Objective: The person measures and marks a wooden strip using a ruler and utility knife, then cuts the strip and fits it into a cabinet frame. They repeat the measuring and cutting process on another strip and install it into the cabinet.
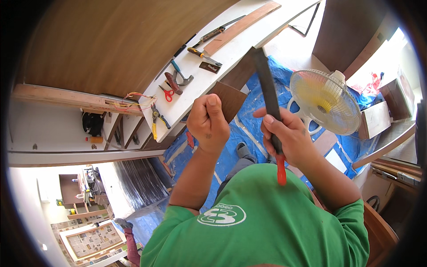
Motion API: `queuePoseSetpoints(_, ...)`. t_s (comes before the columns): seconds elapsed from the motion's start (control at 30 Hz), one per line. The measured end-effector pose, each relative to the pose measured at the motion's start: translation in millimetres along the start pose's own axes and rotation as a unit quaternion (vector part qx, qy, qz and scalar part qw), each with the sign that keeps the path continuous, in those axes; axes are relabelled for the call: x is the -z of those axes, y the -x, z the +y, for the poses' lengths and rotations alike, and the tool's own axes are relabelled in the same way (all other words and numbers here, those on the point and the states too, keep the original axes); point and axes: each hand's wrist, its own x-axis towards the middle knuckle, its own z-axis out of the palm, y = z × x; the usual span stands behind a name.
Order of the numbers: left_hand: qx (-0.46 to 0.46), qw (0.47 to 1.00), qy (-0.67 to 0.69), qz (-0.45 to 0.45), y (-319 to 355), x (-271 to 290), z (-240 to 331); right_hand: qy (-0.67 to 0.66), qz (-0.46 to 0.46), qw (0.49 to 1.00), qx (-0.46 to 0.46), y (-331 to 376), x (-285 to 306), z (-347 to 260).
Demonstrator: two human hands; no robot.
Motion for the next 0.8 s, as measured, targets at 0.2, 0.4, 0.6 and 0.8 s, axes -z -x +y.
queuePoseSetpoints(0.2, -0.081, 0.992, -0.093, 0.022, -3, 4, -14, 0.036, -0.053, 0.996, -0.067, 19, -13, -12)
queuePoseSetpoints(0.4, -0.119, 0.984, -0.130, -0.008, 8, 0, -16, 0.073, -0.020, 0.995, -0.066, -6, -14, -26)
queuePoseSetpoints(0.6, -0.094, 0.985, -0.143, -0.024, 7, 1, -17, 0.032, -0.050, 0.994, -0.095, 3, -16, -29)
queuePoseSetpoints(0.8, -0.046, 0.995, -0.080, -0.034, 14, 2, -6, 0.082, 0.013, 0.997, -0.006, -23, -1, -41)
